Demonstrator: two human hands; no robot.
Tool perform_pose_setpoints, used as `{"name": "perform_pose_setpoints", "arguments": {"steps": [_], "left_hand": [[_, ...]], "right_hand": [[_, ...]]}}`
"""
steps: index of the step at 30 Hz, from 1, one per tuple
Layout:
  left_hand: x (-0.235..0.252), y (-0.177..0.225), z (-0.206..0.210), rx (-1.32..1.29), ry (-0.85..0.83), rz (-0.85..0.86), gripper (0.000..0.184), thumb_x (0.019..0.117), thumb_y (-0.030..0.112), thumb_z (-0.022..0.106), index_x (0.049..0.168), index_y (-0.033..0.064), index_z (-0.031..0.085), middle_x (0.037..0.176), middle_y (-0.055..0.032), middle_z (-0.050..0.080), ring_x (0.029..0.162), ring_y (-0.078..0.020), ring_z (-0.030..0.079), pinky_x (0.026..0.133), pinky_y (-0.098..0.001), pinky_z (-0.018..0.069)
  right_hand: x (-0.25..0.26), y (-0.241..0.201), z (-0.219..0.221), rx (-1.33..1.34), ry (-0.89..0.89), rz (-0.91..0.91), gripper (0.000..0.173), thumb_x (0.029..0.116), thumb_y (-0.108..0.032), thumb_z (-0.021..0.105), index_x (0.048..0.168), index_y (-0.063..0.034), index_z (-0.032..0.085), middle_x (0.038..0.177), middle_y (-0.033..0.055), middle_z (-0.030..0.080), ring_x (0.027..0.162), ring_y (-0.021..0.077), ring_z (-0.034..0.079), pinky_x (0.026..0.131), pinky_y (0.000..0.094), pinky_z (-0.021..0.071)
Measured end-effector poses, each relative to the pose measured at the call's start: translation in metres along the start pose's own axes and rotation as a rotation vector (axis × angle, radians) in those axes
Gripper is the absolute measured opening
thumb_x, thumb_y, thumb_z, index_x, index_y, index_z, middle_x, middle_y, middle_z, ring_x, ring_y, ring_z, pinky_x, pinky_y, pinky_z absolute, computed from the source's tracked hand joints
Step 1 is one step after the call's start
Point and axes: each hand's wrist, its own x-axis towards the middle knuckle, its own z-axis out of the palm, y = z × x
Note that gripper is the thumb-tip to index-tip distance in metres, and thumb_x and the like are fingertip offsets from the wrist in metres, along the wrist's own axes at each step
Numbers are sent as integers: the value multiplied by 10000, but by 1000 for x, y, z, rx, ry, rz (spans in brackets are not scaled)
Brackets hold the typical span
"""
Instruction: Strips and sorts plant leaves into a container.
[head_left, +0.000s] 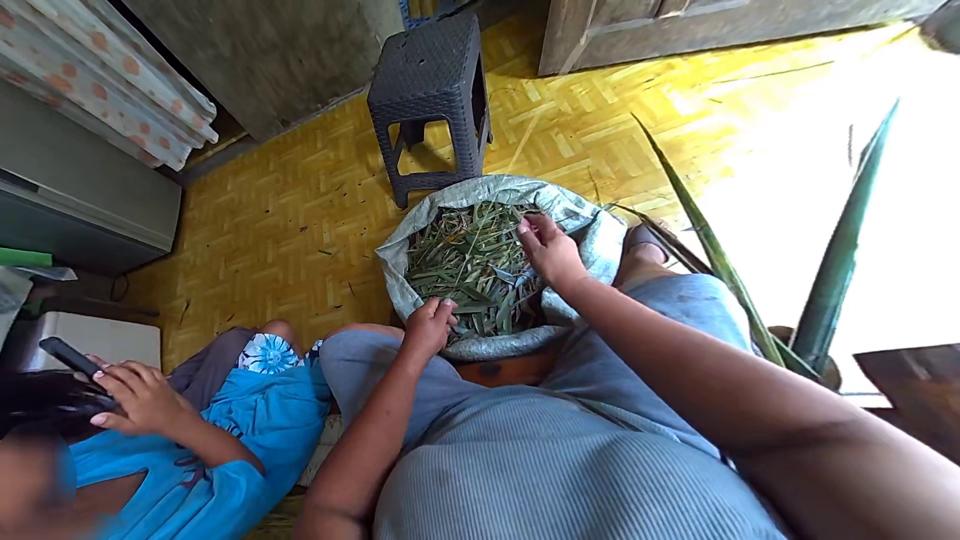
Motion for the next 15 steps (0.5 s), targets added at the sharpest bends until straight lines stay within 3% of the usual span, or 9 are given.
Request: {"name": "perform_pose_setpoints", "arguments": {"steps": [2,4,6,8,11,15], "left_hand": [[7,-1,4,-196,38,34,392,1139,248,364,1322,15,620,1119,-107,670,992,-167,623,889,-362,508],[14,0,10,-305,45,91,424,1136,282,362,1394,36,591,1331,-141,637,1213,-217,591,1026,-434,472],[22,6,16,-331,29,149,452,1132,310,352,1449,61,557,1480,-132,553,1357,-235,515,1083,-487,445],[27,14,23,-354,18,203,453,1134,294,351,1482,63,527,1556,-111,489,1408,-209,465,1118,-474,405],[33,21,34,-364,13,290,455,1131,256,365,1500,26,498,1558,-137,486,1389,-194,492,1141,-413,404],[31,29,38,-168,30,350,429,1112,197,436,1461,-34,531,1586,-220,419,1450,-283,436,1195,-420,354]], "right_hand": [[-16,1,10,185,-50,-4,481,1086,-347,528,1400,17,511,1223,299,629,1094,433,634,958,630,479],[-36,5,25,325,-167,-40,411,1044,-284,611,1313,23,563,1123,207,654,940,276,638,862,488,533],[-52,6,41,447,-274,-71,335,1006,-231,636,1227,21,616,983,87,653,776,111,589,733,315,519],[-63,2,52,595,-328,-66,251,991,-155,638,1174,16,625,900,28,629,685,52,552,645,235,493],[-67,-4,54,748,-336,-13,65,969,-68,628,1019,-37,599,745,-13,592,580,45,513,555,214,450],[-65,3,42,805,-317,-2,54,970,13,587,1008,-25,583,770,9,684,566,34,547,545,192,457]]}}
